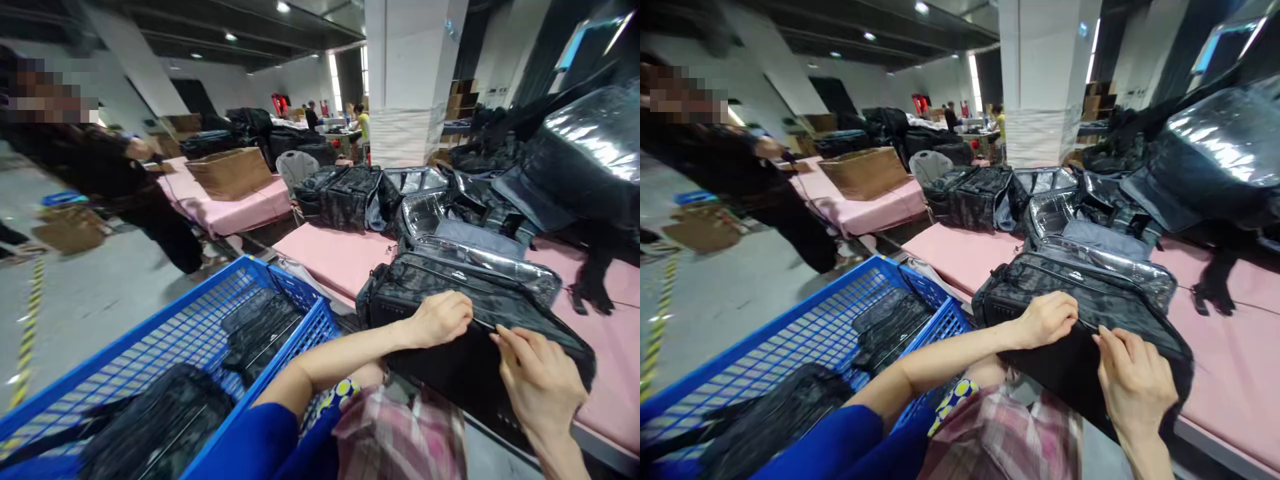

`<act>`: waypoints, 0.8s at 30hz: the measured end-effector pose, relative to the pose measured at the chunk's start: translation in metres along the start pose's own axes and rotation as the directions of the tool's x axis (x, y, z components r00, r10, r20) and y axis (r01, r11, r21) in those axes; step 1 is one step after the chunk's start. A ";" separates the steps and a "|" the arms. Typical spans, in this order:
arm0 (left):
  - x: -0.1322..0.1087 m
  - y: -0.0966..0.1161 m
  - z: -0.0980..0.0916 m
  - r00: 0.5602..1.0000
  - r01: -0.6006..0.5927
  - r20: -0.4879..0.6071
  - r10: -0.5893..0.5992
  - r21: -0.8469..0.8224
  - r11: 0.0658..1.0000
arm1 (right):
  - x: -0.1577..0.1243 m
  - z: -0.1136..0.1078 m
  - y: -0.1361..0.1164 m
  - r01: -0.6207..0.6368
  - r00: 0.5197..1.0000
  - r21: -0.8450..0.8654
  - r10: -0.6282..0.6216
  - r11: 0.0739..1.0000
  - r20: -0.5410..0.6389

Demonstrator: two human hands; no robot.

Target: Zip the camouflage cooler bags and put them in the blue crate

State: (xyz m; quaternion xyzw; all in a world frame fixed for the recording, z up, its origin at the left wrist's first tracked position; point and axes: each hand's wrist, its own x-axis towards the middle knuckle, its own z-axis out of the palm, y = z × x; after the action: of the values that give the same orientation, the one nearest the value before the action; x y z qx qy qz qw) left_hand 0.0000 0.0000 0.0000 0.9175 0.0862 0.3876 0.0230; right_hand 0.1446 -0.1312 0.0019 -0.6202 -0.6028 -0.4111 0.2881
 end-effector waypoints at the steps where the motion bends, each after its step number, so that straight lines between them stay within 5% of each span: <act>1: 0.000 0.001 -0.001 1.000 0.009 0.009 -0.009 -0.020 1.000 | 0.000 -0.003 -0.001 -0.008 1.000 0.002 0.008 1.000 0.011; 24: 0.001 0.010 -0.004 0.999 0.026 0.030 -0.023 -0.091 0.995 | 0.010 -0.015 -0.017 -0.015 0.997 -0.001 0.015 1.000 0.070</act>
State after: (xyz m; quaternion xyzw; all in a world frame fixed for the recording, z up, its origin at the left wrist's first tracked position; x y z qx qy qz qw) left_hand -0.0009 -0.0093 0.0048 0.9199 0.0793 0.3774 0.0712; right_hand 0.1244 -0.1370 0.0160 -0.6387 -0.6078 -0.3871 0.2697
